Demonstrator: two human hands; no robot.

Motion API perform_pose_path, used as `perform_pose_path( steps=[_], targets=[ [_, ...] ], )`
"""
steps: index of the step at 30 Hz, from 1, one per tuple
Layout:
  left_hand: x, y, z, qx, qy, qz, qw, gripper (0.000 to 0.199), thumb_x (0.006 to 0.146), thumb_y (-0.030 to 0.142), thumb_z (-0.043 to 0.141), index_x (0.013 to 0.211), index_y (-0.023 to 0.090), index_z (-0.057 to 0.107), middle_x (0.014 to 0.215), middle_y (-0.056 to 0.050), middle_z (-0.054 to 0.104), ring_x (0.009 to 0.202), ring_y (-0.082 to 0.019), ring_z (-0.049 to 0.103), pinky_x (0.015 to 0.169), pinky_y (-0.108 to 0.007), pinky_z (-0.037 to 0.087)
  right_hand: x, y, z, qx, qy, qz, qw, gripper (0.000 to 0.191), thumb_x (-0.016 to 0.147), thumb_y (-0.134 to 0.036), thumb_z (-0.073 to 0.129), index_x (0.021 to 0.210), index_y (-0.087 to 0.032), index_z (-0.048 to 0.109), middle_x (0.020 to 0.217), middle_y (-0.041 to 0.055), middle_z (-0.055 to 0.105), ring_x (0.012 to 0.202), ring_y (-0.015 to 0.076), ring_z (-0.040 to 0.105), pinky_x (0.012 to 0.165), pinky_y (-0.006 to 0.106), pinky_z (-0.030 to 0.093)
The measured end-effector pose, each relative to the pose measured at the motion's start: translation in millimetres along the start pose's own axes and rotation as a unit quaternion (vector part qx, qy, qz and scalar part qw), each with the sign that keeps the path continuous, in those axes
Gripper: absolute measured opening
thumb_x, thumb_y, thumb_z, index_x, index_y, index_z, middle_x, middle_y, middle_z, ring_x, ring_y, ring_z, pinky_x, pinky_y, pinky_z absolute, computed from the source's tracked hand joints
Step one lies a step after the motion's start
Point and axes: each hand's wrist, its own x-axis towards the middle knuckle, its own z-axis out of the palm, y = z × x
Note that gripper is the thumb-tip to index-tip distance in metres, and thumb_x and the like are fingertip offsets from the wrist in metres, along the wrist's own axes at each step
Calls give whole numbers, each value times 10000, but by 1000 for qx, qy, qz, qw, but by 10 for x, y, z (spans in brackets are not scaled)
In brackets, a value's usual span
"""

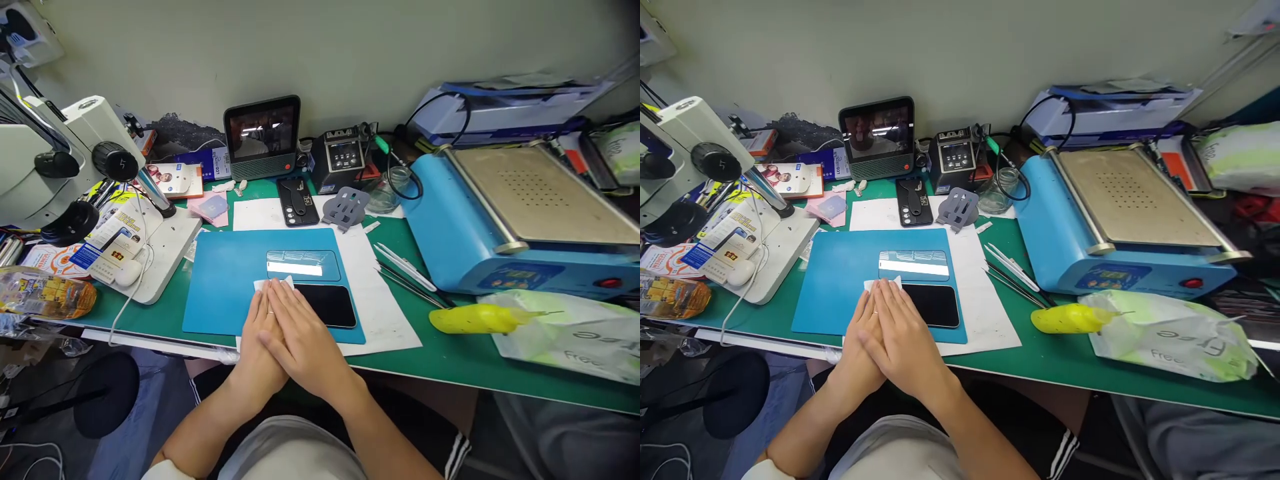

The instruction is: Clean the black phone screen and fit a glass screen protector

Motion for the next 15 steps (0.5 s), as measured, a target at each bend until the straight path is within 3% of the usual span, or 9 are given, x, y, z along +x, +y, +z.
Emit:
perform_pose_path(
  steps=[4,9,15],
  targets=[
    [-161,28,23,4,9,-8,1000,673,1023,336,444,1622,74,284,1673,-201,340,1556,-341,337,1247,-513,357,-85,-88,21,-12,5,-22,1000,794,1055,-438,449,1664,-70,96,1670,205,306,1565,328,285,1222,579,400],
    [-288,209,-38,47,7,-15,999,648,1027,319,430,1608,56,310,1662,-222,350,1552,-354,340,1224,-508,394,-275,-102,-44,-10,8,-43,999,864,1041,-445,480,1659,-54,20,1670,217,289,1562,331,291,1203,562,432],
    [-197,524,-86,68,0,26,997,663,998,322,496,1579,35,357,1635,-233,399,1531,-354,381,1238,-483,390,-544,50,-217,-11,23,-32,999,880,1031,-453,488,1656,-41,27,1660,213,326,1556,330,312,1180,544,464]
  ],
)
